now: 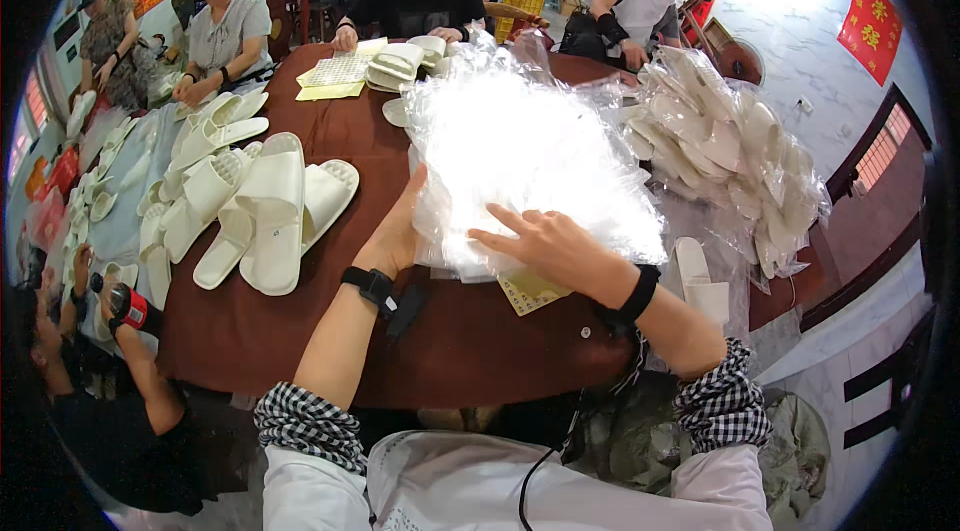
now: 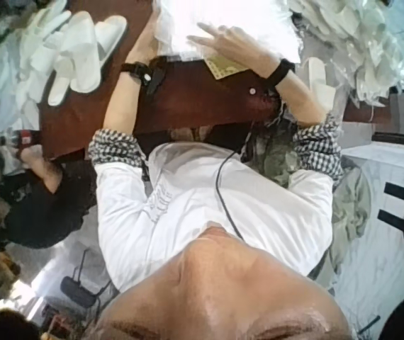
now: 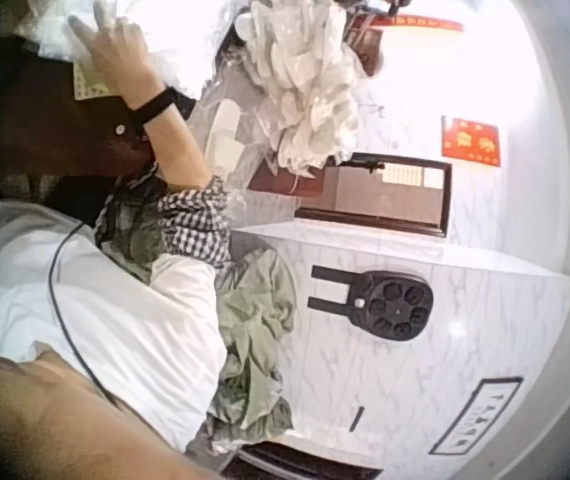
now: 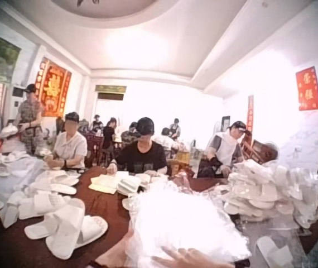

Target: Inspecting and packaging pairs of white slippers into clear plastic bags.

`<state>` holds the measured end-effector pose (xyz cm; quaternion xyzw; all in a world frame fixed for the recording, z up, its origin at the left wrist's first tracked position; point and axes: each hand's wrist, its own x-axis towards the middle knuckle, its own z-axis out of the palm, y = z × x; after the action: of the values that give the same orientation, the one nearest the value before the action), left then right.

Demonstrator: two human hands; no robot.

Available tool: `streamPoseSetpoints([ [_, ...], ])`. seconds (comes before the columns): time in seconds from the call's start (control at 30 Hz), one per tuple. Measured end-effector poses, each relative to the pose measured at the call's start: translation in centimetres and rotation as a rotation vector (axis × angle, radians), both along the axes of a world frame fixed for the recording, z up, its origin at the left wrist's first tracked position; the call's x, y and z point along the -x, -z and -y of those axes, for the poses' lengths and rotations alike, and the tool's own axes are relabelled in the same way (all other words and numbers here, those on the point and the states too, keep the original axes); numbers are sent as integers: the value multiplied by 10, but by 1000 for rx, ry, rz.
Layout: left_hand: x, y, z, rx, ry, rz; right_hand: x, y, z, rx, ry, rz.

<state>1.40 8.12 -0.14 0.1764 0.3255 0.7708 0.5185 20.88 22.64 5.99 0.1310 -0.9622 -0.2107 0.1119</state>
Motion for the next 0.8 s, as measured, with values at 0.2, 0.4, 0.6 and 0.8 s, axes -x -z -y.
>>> streamPoseSetpoints([
  [0.2,-7,-15,-10,257,210,-209,-4,27,-5,-43,-41,-46],
  [0.4,-4,8,-20,503,-48,-395,4,38,11,-141,-62,-33],
  [0.6,-16,23,-32,427,-261,-444,-1,42,10,-128,-46,-53],
  [0.8,29,3,-28,257,-331,-369,-6,-3,20,71,-120,-312],
])
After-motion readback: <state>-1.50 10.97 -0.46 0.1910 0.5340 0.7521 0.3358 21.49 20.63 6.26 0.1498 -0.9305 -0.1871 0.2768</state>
